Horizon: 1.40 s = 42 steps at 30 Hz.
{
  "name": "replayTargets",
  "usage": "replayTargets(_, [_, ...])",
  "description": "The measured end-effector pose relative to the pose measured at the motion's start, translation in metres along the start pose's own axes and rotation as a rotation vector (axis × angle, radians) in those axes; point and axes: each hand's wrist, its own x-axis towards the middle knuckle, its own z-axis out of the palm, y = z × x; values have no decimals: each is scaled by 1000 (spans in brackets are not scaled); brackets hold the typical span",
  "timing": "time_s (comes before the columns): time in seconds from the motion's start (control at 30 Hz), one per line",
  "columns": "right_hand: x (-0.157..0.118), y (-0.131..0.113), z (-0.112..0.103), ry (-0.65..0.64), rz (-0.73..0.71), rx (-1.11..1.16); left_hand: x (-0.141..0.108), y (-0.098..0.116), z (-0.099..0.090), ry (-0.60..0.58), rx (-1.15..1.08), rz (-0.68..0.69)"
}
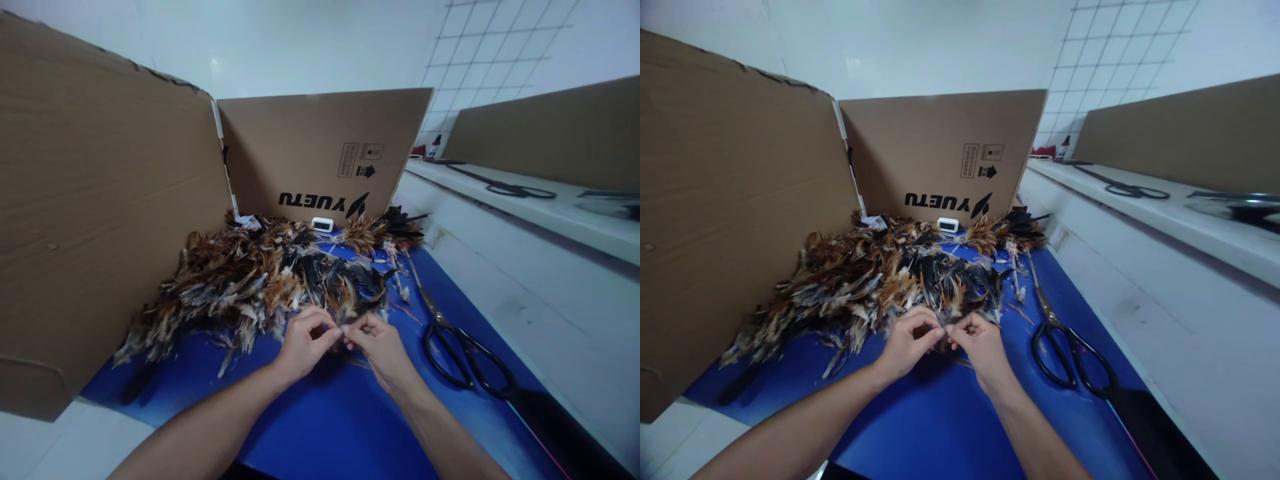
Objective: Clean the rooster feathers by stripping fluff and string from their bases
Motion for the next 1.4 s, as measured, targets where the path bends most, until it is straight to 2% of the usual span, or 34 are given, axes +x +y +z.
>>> replayTargets(0.17, [-4, -7, 2, -44, 46, 67, 0, 3, -2, -16, 95, 270])
replayTargets(0.3, [-7, -10, 3, -69, 68, 92, -1, 1, -3, -42, 139, 381])
replayTargets(0.57, [-9, -13, -3, -104, 144, 80, -4, 2, -7, -111, 121, 281])
replayTargets(0.73, [-8, -19, -7, -135, 150, 31, -5, 3, -5, -179, 22, 192])
replayTargets(0.83, [-7, -21, -9, -143, 122, 15, -5, 4, -4, -202, -1, 184])
replayTargets(0.97, [-7, -24, -9, -155, 91, -30, -4, 5, -4, -206, 27, 210])
replayTargets(1.13, [-8, -26, -8, -158, 65, -102, -3, 5, -4, -190, 71, 164])
replayTargets(1.4, [-7, -24, -8, -120, -4, -187, -4, -1, 0, -159, -87, -55])
